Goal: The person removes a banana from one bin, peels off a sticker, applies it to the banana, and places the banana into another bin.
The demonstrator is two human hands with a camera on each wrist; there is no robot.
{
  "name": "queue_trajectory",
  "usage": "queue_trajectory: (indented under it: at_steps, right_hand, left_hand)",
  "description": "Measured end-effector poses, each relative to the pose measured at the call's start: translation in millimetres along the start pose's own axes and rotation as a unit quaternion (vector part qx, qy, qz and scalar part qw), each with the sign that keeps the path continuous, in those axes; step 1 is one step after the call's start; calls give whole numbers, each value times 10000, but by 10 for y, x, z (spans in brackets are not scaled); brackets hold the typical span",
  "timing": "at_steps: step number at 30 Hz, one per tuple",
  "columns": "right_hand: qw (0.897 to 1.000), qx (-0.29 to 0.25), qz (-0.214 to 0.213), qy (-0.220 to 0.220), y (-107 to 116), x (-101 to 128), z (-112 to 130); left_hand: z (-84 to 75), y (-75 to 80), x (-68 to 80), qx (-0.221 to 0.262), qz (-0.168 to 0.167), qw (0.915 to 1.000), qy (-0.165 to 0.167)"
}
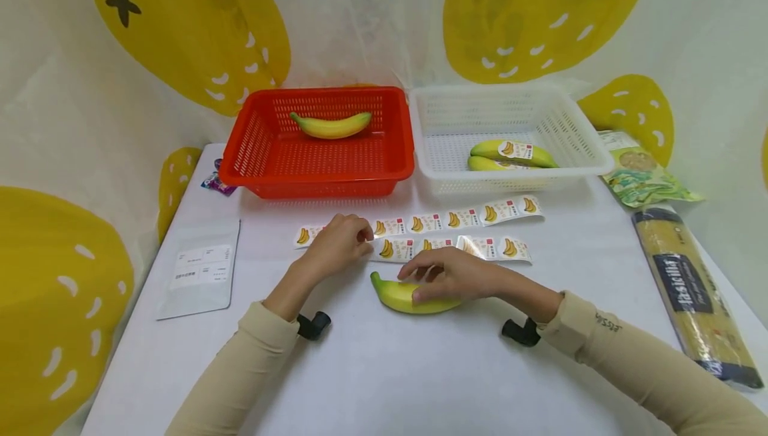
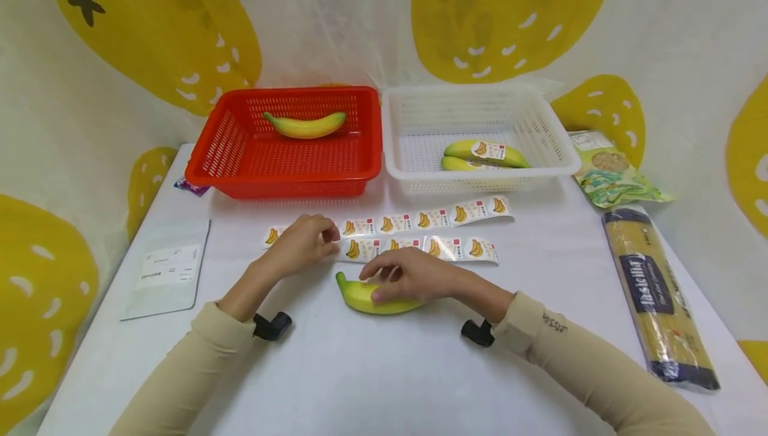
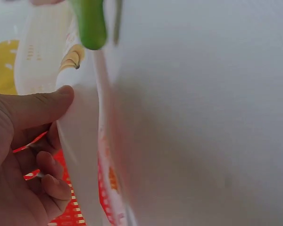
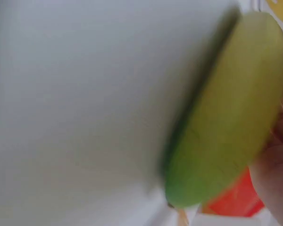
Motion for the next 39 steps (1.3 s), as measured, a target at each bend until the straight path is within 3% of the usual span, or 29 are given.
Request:
queue_trajectory:
  at_steps: [6,8,12,16,28,39]
  right_hand:
    - [9909,267,-1316,62,493,-120,164]
    - [9867,486,-1542,167,603,-189,221]
    - [9864,880,-1344,341,623,-330,294]
    - [9889,861,-1115,472,521,-410,300]
    - [9847,460,-1545,659,389,-417,207]
    - [9846,227,-1615,628,315,-435,167]
  left_hand:
    - [-101,119,7,360,-317,9983,-316]
    - [-153,157,12,443,-401,9974,-411]
    - [-261,221,30,538,-520,9955,-590]
    - [-319,255,41,685,-575,9939,-648]
    - [-192,219,16,1742,-372,9824,-557]
    - [-174,189,30,1658,-154,9845,-548]
Point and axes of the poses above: each hand's wrist, its own x-axis away from the middle knuckle, its own y-axis out of the back of the hand, z = x × y, the point moved 4 cm from there along -x, towards the middle knuckle, and after that the axes turned 6 degrees about -z, right-handed, at the moved point
